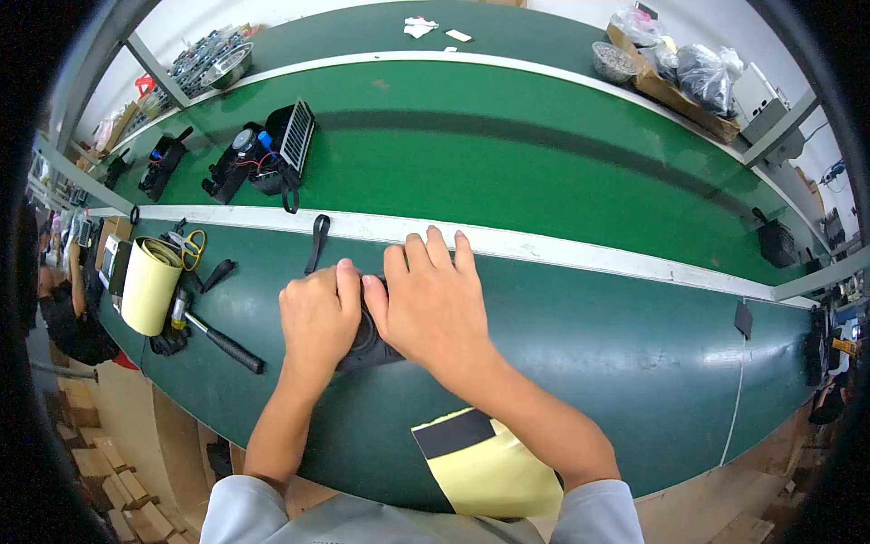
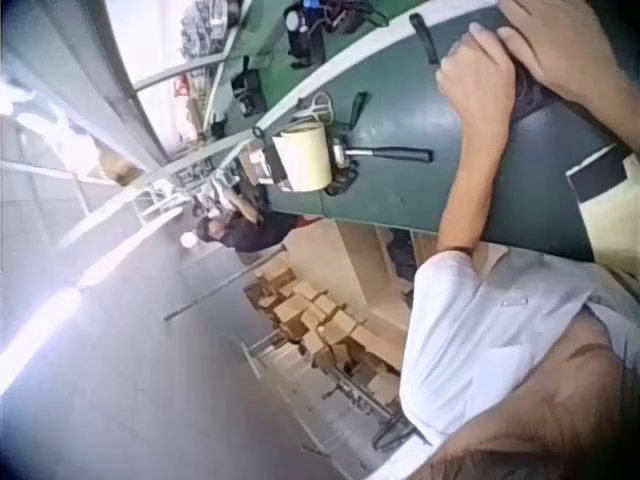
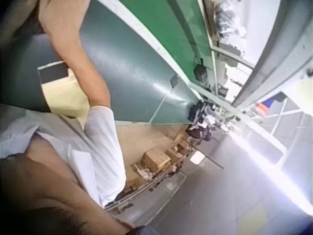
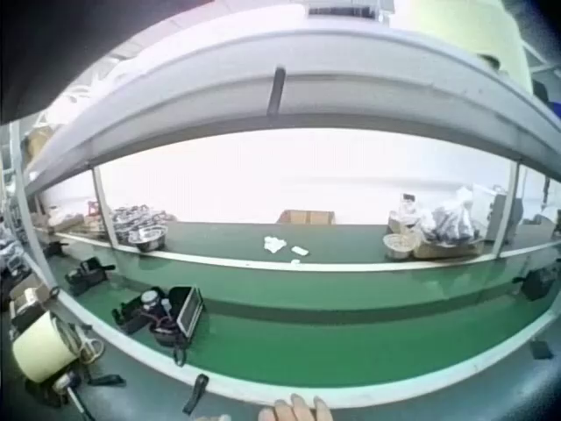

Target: Assembling internal components and housing of portable speakers on a factory production line.

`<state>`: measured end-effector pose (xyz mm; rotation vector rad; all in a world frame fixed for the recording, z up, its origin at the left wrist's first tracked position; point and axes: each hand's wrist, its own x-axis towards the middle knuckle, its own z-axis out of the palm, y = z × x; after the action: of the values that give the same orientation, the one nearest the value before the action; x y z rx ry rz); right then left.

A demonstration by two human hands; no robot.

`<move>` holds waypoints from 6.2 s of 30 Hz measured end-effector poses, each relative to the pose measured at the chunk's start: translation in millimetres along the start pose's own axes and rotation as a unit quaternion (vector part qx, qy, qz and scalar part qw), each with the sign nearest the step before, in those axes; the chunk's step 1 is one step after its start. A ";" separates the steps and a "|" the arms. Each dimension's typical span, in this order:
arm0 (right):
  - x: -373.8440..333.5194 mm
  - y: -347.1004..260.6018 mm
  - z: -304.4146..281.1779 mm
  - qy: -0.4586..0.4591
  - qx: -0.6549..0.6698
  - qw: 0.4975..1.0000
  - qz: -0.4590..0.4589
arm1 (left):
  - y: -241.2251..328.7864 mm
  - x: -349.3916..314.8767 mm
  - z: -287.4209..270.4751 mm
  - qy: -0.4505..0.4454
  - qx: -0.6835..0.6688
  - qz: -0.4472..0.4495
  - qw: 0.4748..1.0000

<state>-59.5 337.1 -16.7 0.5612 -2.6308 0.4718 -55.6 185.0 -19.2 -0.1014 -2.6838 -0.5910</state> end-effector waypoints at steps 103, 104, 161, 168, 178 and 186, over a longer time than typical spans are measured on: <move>337.9 -10.9 164.9 -0.066 -0.069 0.993 -0.071 | -63.7 -146.6 36.7 -0.181 -0.221 0.442 0.851; 339.0 -7.4 165.8 -0.067 -0.071 0.993 -0.072 | -63.3 -147.5 35.9 -0.173 -0.218 0.446 0.851; 79.2 79.0 -67.1 -0.258 -0.223 0.927 0.160 | -77.2 -102.2 2.9 -0.179 -0.224 0.257 0.923; -52.8 107.5 -120.2 -0.238 -0.232 0.903 0.272 | -71.6 -99.3 -3.0 -0.199 -0.195 0.257 0.925; -91.0 127.0 -121.8 -0.263 -0.146 0.879 0.371 | -47.2 -96.2 -16.3 -0.207 -0.182 0.171 0.946; -86.5 131.2 -111.4 -0.318 -0.075 0.884 0.333 | 23.7 -67.0 -37.2 -0.115 -0.189 0.266 0.938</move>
<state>-10.7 521.8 8.9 -0.3435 -3.4358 0.2918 23.0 191.9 -4.9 -1.0207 -2.5420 -0.9426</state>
